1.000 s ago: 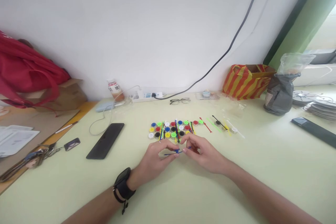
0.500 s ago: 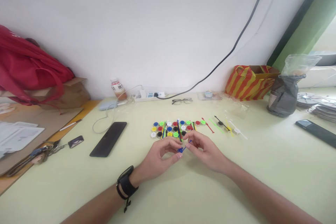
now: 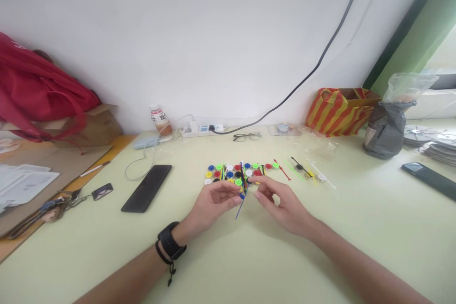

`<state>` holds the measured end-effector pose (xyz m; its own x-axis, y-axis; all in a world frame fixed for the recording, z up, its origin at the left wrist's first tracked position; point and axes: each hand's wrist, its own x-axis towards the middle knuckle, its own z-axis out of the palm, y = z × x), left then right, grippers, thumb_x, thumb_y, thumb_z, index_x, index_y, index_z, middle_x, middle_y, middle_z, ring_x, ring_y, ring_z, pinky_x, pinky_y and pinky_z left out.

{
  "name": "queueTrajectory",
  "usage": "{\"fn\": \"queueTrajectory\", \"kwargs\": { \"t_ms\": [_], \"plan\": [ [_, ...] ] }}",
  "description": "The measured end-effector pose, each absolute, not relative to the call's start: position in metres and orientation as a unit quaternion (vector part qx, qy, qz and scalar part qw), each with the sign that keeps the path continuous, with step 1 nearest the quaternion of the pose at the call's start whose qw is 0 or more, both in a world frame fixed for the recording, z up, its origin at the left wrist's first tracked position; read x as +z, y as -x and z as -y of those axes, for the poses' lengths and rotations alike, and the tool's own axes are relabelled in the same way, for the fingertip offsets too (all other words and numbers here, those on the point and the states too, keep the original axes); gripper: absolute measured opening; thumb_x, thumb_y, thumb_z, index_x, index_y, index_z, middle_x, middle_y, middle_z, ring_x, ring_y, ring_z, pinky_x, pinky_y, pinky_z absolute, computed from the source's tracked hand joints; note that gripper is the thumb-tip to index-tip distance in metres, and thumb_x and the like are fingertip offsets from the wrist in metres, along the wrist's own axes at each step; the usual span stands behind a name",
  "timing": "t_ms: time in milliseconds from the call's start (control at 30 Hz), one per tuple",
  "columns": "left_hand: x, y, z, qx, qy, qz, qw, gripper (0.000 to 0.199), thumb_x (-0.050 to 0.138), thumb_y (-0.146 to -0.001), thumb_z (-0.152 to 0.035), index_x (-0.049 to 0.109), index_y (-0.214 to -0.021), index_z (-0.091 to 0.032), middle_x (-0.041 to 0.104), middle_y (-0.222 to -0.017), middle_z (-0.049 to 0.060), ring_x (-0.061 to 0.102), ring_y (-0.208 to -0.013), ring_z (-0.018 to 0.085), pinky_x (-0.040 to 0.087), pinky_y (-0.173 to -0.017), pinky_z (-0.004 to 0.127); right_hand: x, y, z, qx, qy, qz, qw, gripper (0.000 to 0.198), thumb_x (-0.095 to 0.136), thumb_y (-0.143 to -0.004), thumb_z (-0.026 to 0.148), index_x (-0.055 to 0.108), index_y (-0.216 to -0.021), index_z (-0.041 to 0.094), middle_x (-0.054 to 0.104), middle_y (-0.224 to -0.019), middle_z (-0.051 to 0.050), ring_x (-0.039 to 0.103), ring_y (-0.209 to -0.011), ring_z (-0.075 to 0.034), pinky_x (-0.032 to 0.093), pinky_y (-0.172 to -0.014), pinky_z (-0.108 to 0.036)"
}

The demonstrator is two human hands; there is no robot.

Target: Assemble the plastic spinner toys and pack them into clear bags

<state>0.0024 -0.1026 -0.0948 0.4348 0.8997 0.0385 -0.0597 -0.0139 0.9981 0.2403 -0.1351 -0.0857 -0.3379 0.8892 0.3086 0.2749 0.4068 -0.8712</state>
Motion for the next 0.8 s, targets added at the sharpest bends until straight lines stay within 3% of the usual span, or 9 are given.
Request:
{"fn": "queueTrajectory", "kwargs": {
  "t_ms": [133, 233, 300, 367, 400, 433, 500, 567, 800],
  "plan": [
    [-0.093, -0.002, 0.103, 0.404, -0.581, -0.35, 0.614, 0.024, 0.09, -0.078, -0.025, 0.074, -0.095, -0.017, 0.077, -0.102, 0.006, 0.072, -0.092, 0.016, 0.06, -0.088, 0.029, -0.092, -0.238, 0.14, 0.357, 0.377, 0.747, 0.415, 0.056, 0.049, -0.103, 0.025, 0.036, -0.157, 0.033, 0.056, -0.09, 0.001, 0.049, -0.07, -0.014, 0.046, -0.068, -0.029],
    [-0.094, -0.001, 0.104, 0.402, -0.579, -0.346, 0.619, 0.025, 0.09, -0.078, -0.025, 0.074, -0.096, -0.016, 0.077, -0.103, 0.007, 0.073, -0.092, 0.017, 0.061, -0.088, 0.03, -0.095, -0.237, 0.143, 0.342, 0.388, 0.751, 0.41, 0.071, 0.052, -0.102, 0.027, 0.017, -0.163, 0.036, 0.057, -0.104, -0.002, 0.05, -0.07, -0.014, 0.046, -0.065, -0.029],
    [-0.094, 0.0, 0.104, 0.398, -0.58, -0.343, 0.622, 0.025, 0.089, -0.078, -0.025, 0.075, -0.097, -0.016, 0.077, -0.105, 0.008, 0.073, -0.093, 0.018, 0.061, -0.089, 0.031, -0.093, -0.238, 0.144, 0.325, 0.398, 0.759, 0.399, 0.06, 0.052, -0.103, 0.032, 0.03, -0.158, 0.033, 0.058, -0.109, -0.004, 0.052, -0.071, -0.015, 0.044, -0.062, -0.029],
    [-0.095, 0.0, 0.105, 0.395, -0.581, -0.342, 0.624, 0.025, 0.089, -0.079, -0.025, 0.075, -0.098, -0.016, 0.077, -0.106, 0.008, 0.074, -0.094, 0.018, 0.061, -0.089, 0.032, -0.09, -0.238, 0.143, 0.317, 0.402, 0.775, 0.372, 0.028, 0.046, -0.106, 0.038, 0.061, -0.126, 0.027, 0.059, -0.097, -0.004, 0.051, -0.07, -0.016, 0.043, -0.064, -0.031],
    [-0.094, -0.001, 0.105, 0.393, -0.583, -0.343, 0.623, 0.025, 0.089, -0.079, -0.025, 0.075, -0.098, -0.016, 0.077, -0.106, 0.008, 0.074, -0.095, 0.018, 0.061, -0.09, 0.032, -0.088, -0.239, 0.142, 0.319, 0.403, 0.779, 0.36, 0.031, 0.041, -0.108, 0.04, 0.066, -0.1, 0.023, 0.056, -0.085, -0.003, 0.049, -0.066, -0.016, 0.041, -0.064, -0.032],
    [-0.094, -0.001, 0.105, 0.391, -0.584, -0.345, 0.622, 0.026, 0.089, -0.079, -0.025, 0.075, -0.098, -0.016, 0.077, -0.106, 0.008, 0.074, -0.095, 0.018, 0.061, -0.09, 0.032, -0.087, -0.239, 0.141, 0.325, 0.404, 0.779, 0.352, 0.044, 0.037, -0.109, 0.041, 0.059, -0.077, 0.022, 0.051, -0.074, -0.001, 0.045, -0.062, -0.015, 0.039, -0.063, -0.033],
    [-0.093, -0.001, 0.105, 0.389, -0.585, -0.35, 0.619, 0.026, 0.089, -0.079, -0.025, 0.075, -0.098, -0.016, 0.077, -0.106, 0.008, 0.074, -0.094, 0.019, 0.061, -0.089, 0.032, -0.084, -0.239, 0.138, 0.344, 0.408, 0.768, 0.354, 0.055, 0.036, -0.109, 0.044, 0.039, -0.059, 0.021, 0.04, -0.064, 0.001, 0.038, -0.058, -0.014, 0.033, -0.06, -0.032],
    [-0.092, -0.002, 0.105, 0.39, -0.586, -0.35, 0.618, 0.026, 0.09, -0.078, -0.026, 0.075, -0.097, -0.015, 0.078, -0.105, 0.009, 0.074, -0.092, 0.018, 0.061, -0.089, 0.032, -0.082, -0.238, 0.137, 0.374, 0.404, 0.749, 0.37, 0.05, 0.046, -0.106, 0.046, 0.038, -0.063, 0.022, 0.04, -0.066, 0.002, 0.038, -0.06, -0.014, 0.033, -0.058, -0.031],
    [-0.09, -0.002, 0.106, 0.381, -0.582, -0.33, 0.638, 0.028, 0.09, -0.078, -0.026, 0.075, -0.1, -0.015, 0.078, -0.1, 0.008, 0.074, -0.091, 0.019, 0.061, -0.086, 0.032, -0.079, -0.231, 0.143, 0.45, 0.377, 0.704, 0.399, 0.016, 0.064, -0.099, 0.038, 0.059, -0.099, 0.023, 0.063, -0.096, -0.002, 0.056, -0.075, -0.014, 0.048, -0.072, -0.03]
  ]
}}
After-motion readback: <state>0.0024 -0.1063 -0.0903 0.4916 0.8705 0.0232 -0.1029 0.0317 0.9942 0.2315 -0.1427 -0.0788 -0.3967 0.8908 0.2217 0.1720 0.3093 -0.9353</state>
